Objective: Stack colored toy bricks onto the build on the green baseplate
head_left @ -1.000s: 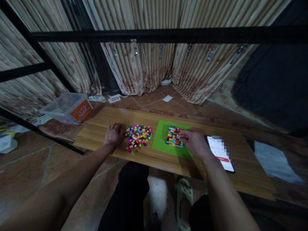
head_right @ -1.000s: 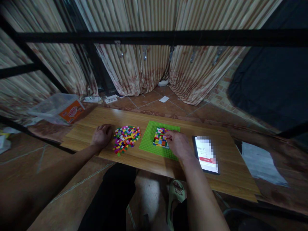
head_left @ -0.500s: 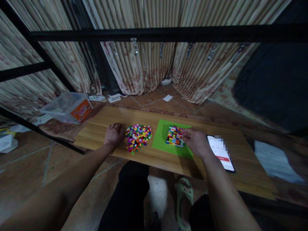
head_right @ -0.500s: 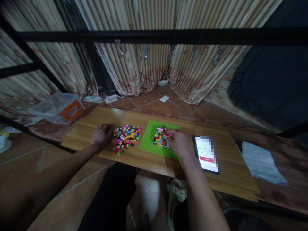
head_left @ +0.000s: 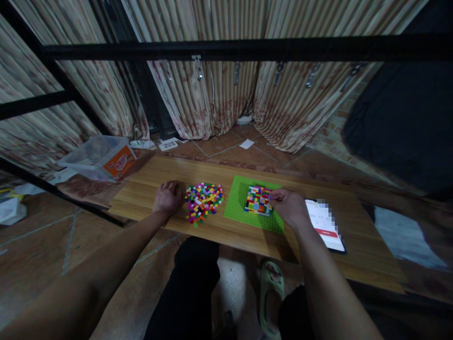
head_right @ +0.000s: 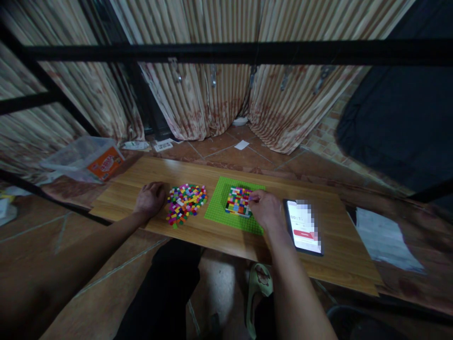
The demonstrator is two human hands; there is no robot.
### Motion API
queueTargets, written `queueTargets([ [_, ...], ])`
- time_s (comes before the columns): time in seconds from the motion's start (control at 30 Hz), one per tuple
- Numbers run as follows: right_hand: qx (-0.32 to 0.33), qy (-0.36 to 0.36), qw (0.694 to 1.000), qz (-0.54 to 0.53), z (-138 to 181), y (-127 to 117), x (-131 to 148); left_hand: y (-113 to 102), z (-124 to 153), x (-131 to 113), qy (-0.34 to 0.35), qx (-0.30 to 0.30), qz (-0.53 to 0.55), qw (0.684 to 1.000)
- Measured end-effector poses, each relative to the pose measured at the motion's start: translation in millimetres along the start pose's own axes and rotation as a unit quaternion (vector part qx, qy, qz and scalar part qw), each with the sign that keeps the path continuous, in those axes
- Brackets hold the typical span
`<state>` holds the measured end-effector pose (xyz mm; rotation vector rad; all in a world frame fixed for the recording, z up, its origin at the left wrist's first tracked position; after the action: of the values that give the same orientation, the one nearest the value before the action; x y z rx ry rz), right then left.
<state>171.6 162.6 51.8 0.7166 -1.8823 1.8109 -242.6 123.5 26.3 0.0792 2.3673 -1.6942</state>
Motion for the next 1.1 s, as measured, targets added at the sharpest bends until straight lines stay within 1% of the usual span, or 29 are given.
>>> queueTargets([
  [0.17,0.002,0.002,1.000,-0.024,-1.8,0.9,-8.5,0.8,0.3,1.1,-0.001,-0.002,0.000,1.000],
  [0.37,0.011,-0.002,0.996,-0.084,-5.7,3.7,-18.7,0.6,0.7,1.5,-0.001,-0.006,0.006,1.000],
  [0.73,0.012,0.004,0.997,-0.075,-5.8,5.8,-17.1,0.7,0.3,0.1,0.000,-0.002,-0.014,1.000],
  [1.0,0.015,0.016,0.993,-0.118,-8.1,11.7,-24.5,2.4,-0.2,1.9,-0.003,0.000,-0.003,1.000],
  [1.1,0.015,0.008,0.992,-0.125,-7.6,13.3,-24.0,2.8,-0.1,2.4,-0.002,-0.003,0.005,1.000],
])
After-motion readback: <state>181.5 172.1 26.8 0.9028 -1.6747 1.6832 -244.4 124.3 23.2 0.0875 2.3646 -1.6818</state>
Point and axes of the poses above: each hand's wrist, its own z-axis away from the middle knuckle, its own y-axis out of the palm, x = y × z, the point moved 10 cm from there along -z, towards the middle knuckle, and after that the axes turned 5 degrees about x, right-handed, at the moved point
